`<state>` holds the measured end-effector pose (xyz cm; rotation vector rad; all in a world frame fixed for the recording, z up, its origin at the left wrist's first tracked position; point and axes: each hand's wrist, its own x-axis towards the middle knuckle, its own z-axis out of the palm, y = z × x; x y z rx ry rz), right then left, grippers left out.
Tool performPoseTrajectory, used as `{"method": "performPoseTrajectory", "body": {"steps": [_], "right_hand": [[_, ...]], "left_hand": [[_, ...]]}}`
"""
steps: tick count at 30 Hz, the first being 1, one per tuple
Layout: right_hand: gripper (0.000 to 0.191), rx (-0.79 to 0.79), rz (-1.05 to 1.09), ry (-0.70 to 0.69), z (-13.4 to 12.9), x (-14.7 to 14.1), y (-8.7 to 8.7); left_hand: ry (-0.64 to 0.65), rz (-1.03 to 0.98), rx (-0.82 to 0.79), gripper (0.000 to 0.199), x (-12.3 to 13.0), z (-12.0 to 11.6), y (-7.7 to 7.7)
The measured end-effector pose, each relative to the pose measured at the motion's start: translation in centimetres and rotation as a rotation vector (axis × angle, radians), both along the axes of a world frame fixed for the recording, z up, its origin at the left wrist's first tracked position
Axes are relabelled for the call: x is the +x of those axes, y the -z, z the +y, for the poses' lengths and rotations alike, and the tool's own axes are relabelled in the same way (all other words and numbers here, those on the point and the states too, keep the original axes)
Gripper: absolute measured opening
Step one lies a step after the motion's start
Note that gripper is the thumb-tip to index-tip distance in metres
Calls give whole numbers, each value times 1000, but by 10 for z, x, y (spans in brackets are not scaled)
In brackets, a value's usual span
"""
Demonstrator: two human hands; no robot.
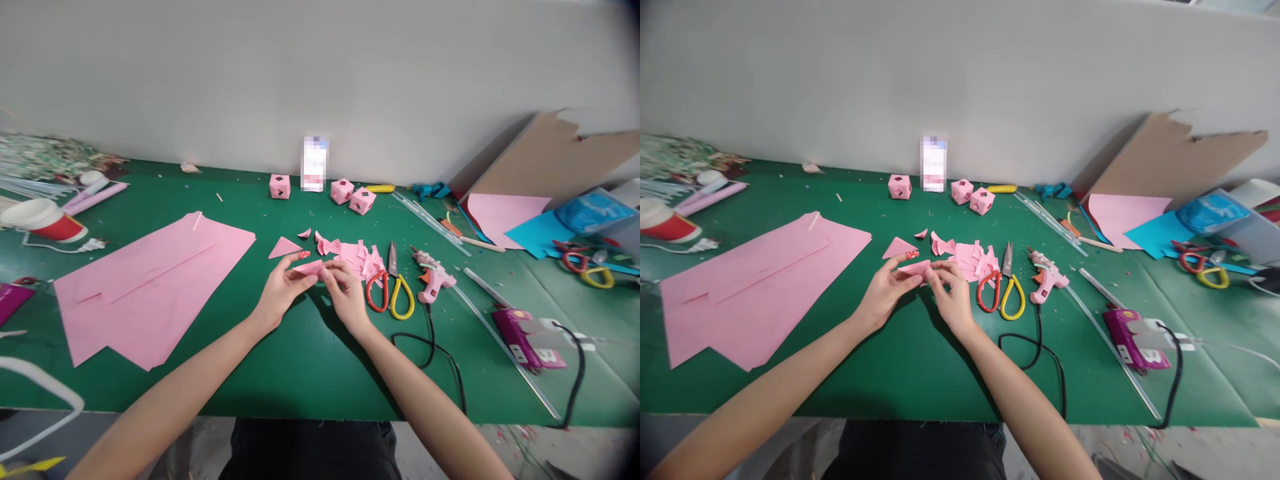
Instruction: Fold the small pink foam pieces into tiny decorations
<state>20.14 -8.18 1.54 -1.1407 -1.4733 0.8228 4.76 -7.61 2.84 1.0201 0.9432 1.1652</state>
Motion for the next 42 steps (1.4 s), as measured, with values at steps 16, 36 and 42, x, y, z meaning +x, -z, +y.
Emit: {"method": "performPoseTrajectory", "body": {"steps": [16, 36, 42], "right_hand": [[36, -263, 354, -26, 5, 9, -4], [36, -142, 110, -75, -9, -11, 7], [36, -129, 170, 9, -6, -9, 9]], "left_hand": [[-53, 8, -6, 66, -3, 3, 0], [-19, -160, -171, 46, -4, 4, -10], [87, -129, -21, 64, -8, 8, -4]]}}
